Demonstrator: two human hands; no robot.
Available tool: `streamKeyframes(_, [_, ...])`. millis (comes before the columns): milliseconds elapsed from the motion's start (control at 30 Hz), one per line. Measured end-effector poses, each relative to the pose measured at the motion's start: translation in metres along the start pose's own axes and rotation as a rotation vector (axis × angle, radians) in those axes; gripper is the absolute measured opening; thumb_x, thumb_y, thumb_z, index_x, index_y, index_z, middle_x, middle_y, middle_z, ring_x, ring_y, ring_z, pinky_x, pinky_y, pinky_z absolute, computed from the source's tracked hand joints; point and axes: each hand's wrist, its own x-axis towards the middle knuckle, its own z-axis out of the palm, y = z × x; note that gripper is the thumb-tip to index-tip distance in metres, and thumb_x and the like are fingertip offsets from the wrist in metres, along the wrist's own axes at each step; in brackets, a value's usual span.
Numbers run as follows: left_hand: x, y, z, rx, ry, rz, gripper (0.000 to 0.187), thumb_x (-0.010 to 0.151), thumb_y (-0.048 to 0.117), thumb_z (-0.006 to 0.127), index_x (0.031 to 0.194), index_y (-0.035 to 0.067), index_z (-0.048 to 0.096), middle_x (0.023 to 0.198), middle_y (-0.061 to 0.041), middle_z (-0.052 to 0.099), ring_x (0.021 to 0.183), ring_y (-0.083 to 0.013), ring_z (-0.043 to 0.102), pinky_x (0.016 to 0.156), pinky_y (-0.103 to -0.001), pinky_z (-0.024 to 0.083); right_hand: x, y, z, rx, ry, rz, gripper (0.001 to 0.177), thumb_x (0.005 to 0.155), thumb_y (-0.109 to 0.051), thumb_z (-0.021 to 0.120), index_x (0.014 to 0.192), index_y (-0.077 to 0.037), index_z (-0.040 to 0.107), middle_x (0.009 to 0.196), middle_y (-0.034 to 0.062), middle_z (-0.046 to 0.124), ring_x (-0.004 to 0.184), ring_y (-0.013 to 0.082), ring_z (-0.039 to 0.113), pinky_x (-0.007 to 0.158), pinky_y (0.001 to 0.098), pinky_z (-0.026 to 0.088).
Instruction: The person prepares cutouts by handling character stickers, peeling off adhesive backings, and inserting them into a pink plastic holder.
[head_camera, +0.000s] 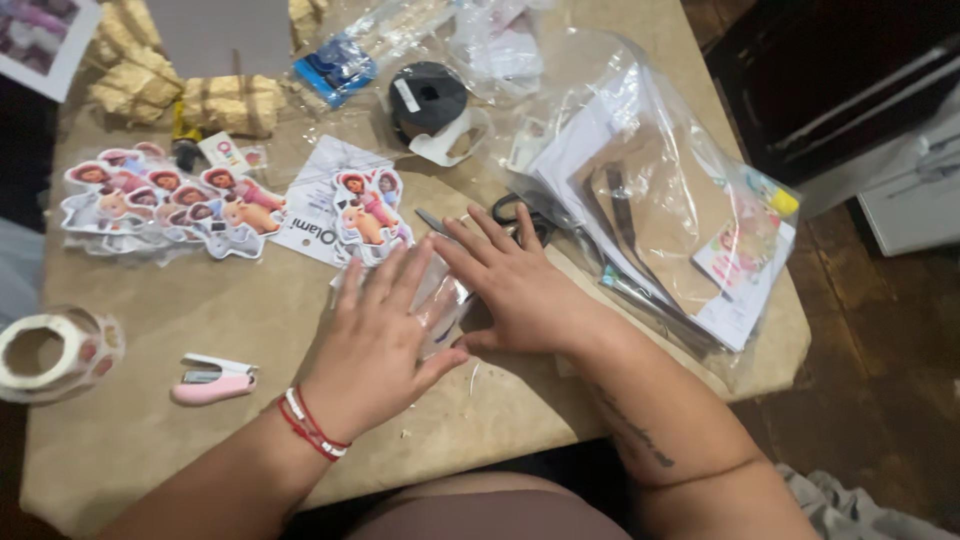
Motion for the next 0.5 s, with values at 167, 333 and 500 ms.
streamKeyframes(167, [-0.002,-0.001,-0.015,-0.230,0.217,-0.058,0.060,0.086,0.047,0.074,0.131,0.007,0.066,0.144,-0.016,0.058,0.128,-0.0350,0.056,0.108,-0.050,0.042,-0.002,0.000,-0.003,0.148,0.212,-0.087,0.080,0.070,-0.022,0.084,0.143,-0.008,0.055,0.142,0.0152,0.060,0.133,0.0342,0.054,0.113,0.0617,0.034])
streamKeyframes(333, [-0.002,-0.002,-0.053,-0.502,0.295,-0.116,0.049,0.086,0.038,0.080,0.122,0.006,0.074,0.126,-0.018,0.070,0.108,-0.0355,0.070,0.090,-0.040,0.056,-0.002,0.005,0.013,0.573,0.289,0.076,0.025,0.094,-0.012,0.071,0.118,-0.006,0.073,0.098,0.0086,0.075,0.080,0.0212,0.075,0.071,0.0338,0.058])
streamKeyframes(500, [0.008,-0.005,-0.086,-0.520,0.271,-0.133,0.043,0.081,0.027,0.082,0.115,0.004,0.071,0.115,-0.014,0.075,0.101,-0.0262,0.075,0.087,-0.037,0.059,0.002,0.021,0.041,1.053,0.303,0.099,0.021,0.104,-0.015,0.061,0.119,-0.001,0.067,0.098,0.0048,0.073,0.087,0.0140,0.073,0.075,0.0291,0.056])
